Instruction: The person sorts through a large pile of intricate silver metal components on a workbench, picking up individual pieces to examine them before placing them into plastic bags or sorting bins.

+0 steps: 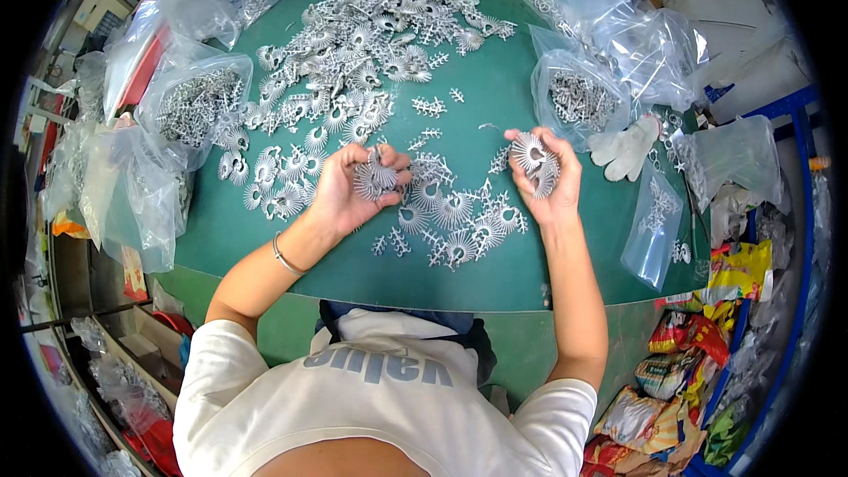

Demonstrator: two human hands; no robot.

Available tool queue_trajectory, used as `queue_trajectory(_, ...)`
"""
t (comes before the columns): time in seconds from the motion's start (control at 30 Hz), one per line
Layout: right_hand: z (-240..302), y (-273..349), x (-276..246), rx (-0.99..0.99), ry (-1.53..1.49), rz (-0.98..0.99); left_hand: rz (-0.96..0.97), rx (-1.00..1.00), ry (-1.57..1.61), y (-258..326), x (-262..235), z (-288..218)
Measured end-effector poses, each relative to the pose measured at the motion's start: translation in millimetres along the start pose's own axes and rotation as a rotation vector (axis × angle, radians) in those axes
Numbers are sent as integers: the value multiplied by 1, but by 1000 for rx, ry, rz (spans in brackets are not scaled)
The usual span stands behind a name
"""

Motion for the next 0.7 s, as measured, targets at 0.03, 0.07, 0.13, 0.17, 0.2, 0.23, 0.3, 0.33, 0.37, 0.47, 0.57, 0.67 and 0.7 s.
queue_trajectory(0.03, -6, 5, 1, 74, -61, 18, -13, -52, 56, 2, -3, 2)
queue_trajectory(0.07, -13, 9, 2, 148, -122, 35, -6, -57, 62, 3, -4, 5)
queue_trajectory(0.13, -17, 18, 12, 152, 59, 140, 14, -61, 74, 3, -5, 7)
queue_trajectory(0.17, -16, 24, 18, 140, 215, 193, -40, -58, 22, 4, -6, 7)
queue_trajectory(0.2, -15, 29, 24, 127, 371, 248, -94, -52, -30, 7, -2, 6)
queue_trajectory(0.23, -15, 34, 29, 184, 478, 267, -148, -47, -82, 8, -2, 5)
queue_trajectory(0.3, -19, 41, 43, -369, 1165, 468, -30, 24, -196, 2, -7, 7)
queue_trajectory(0.33, -26, 49, 52, -666, 1496, 555, 30, 56, -253, 0, -7, 7)
queue_trajectory(0.37, -35, 56, 58, -708, 1654, 429, 25, 132, -338, 2, -6, 6)
queue_trajectory(0.47, -54, 64, 61, -761, 2083, 293, 45, 515, -779, 11, 3, 4)
queue_trajectory(0.57, -52, 61, 59, -746, 2080, 265, -39, 978, -1431, 24, 14, 9)
queue_trajectory(0.67, -48, 63, 63, -733, 1988, 205, -44, 1067, -1729, 23, 14, 20)
queue_trajectory(0.7, -46, 65, 65, -724, 1946, 183, -8, 1044, -1768, 24, 17, 22)
Point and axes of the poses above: each hand's wrist, its own y-axis away from the middle knuckle, its own x-axis out of the palm, z = x × y, the point moved 4 cm from there along -y, towards the middle knuckle, and after that the axes turned 13 degrees about -z, right-handed, at the moved point
